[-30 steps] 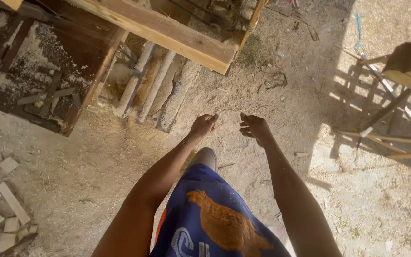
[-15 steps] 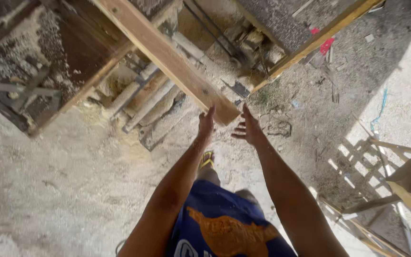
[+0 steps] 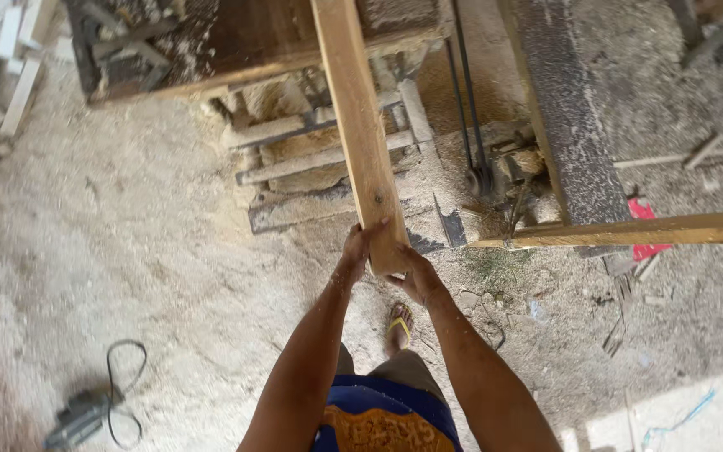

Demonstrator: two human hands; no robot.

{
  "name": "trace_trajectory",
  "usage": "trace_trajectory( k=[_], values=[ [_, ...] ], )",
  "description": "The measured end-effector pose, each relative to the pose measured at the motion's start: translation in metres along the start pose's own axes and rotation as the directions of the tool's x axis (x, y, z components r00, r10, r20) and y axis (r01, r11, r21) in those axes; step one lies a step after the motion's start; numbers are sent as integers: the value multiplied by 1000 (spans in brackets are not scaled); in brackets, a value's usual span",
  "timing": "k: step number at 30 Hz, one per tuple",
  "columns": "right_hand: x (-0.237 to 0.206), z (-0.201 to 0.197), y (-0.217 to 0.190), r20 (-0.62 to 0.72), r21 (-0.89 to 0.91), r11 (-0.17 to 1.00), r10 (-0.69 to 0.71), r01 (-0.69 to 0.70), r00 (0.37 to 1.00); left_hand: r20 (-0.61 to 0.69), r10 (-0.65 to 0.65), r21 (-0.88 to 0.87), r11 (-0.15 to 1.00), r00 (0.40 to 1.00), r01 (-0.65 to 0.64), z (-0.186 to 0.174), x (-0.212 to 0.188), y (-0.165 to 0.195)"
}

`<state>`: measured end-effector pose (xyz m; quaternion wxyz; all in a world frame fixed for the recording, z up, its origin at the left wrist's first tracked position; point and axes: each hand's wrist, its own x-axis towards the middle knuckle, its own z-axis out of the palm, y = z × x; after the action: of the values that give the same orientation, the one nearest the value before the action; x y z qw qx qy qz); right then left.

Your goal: The person gathers long wooden planks and strips from piles on the ground, aligns them by hand, and carries them across the workshop. They briefly hold a power sander against a plank, then continue picking up, matching, and stacking the lumber into piles.

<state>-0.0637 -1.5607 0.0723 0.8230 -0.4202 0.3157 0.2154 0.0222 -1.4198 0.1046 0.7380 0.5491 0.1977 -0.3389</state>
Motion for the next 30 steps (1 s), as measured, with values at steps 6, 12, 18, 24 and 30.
trace_trajectory(
  k=[6,12,18,24,30],
  values=[
    [-10,9,4,97,-93,994,71,-62,993,-39,58,5,998,998,-58,-3,-32,-6],
    [-61,2,47,106,-193,976,123,-101,987,51,138,-26,990,989,-137,-13,-88,-50],
    [-142,-24,142,129,-87,993,91,-80,987,-144,22,29,999,989,-18,-26,-173,-146],
    [-231,-32,248,-18,122,993,13,-10,1000,-35,121,-29,992,992,-122,-41,-265,-236],
    [-328,-71,334,38,618,779,104,-105,994,-113,14,-20,1000,994,-17,-33,-358,-331]
  ],
)
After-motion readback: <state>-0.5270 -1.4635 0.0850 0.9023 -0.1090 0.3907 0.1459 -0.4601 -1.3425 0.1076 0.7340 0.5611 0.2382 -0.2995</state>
